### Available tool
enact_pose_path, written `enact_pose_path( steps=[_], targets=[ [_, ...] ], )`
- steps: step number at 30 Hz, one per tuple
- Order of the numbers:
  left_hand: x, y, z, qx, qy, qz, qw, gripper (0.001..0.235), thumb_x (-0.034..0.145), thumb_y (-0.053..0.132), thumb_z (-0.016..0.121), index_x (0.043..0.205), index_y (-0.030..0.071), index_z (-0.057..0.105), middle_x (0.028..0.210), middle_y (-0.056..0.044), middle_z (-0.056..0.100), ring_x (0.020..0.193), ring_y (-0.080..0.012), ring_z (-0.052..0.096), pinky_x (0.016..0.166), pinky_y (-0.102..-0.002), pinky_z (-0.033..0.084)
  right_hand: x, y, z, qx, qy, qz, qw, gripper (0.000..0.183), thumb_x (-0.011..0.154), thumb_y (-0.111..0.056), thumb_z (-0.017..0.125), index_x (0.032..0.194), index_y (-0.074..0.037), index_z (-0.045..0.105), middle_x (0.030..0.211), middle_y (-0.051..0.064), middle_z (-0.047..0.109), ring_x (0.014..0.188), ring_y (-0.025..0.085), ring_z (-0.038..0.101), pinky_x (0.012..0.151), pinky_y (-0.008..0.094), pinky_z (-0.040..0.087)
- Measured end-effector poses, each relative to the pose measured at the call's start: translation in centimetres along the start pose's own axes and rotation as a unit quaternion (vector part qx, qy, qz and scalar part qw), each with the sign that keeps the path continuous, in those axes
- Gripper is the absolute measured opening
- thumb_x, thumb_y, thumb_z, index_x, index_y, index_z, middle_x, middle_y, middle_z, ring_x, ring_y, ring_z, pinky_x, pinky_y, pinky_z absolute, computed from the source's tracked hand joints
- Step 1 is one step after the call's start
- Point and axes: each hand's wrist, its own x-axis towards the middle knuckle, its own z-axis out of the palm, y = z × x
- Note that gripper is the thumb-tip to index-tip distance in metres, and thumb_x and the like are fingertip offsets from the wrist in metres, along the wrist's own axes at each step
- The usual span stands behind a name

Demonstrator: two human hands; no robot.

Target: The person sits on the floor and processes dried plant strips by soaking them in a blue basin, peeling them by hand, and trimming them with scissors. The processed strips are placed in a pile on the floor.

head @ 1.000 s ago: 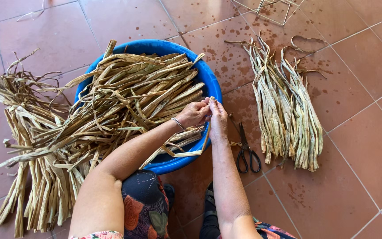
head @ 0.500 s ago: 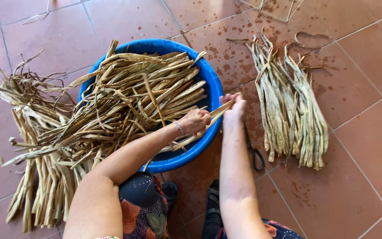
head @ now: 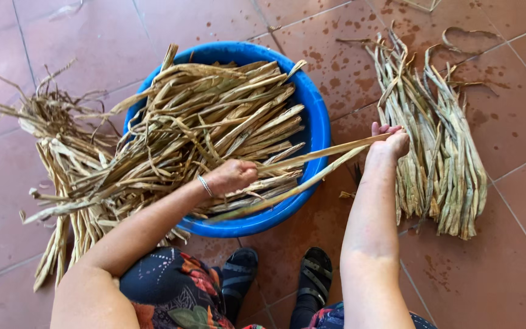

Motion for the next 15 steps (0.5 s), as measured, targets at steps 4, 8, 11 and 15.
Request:
enact_pose_path(
  steps=[4,8,11,15],
  targets=[
    [0.7,-4.5,-1.6,0.095,-0.053,0.036,0.993,0.037,0.100,0.033,0.046,0.087,0.004,0.065,0.072,-0.007,0.066,0.069,-0.0170,0.064,0.066,-0.036,0.053,-0.7,0.3,-0.7,0.010,0.026,0.003,1.000,0.025,0.098,-0.016,0.042,0.074,-0.013,0.047,0.063,0.001,0.048,0.053,0.017,0.053,0.069,0.049,0.067],
    [0.6,-7.2,-1.1,0.270,-0.086,-0.025,0.959,0.029,0.098,0.029,0.051,0.100,0.010,0.073,0.091,-0.015,0.074,0.087,-0.0284,0.070,0.077,-0.040,0.052,-3.1,-0.2,-2.7,-0.064,-0.076,-0.069,0.993,0.027,0.106,-0.027,0.043,0.084,-0.014,0.051,0.067,0.000,0.053,0.052,0.014,0.051,0.053,0.039,0.054],
    [2.4,-7.0,0.0,0.462,-0.101,-0.087,0.877,0.023,0.089,0.027,0.067,0.103,0.010,0.074,0.105,-0.012,0.073,0.100,-0.0283,0.070,0.082,-0.042,0.054,-7.1,2.3,-2.9,-0.067,-0.192,-0.018,0.979,0.033,0.106,-0.042,0.046,0.088,-0.015,0.052,0.066,0.000,0.051,0.048,0.013,0.044,0.043,0.032,0.039],
    [6.2,-5.3,1.1,0.515,0.008,0.004,0.857,0.016,0.095,0.017,0.061,0.093,0.008,0.074,0.098,-0.012,0.073,0.096,-0.0275,0.072,0.077,-0.043,0.058,-12.5,3.9,-2.5,-0.092,-0.299,0.050,0.949,0.033,0.104,-0.046,0.060,0.092,-0.016,0.058,0.067,-0.003,0.047,0.047,0.010,0.037,0.042,0.026,0.028]
  ],
)
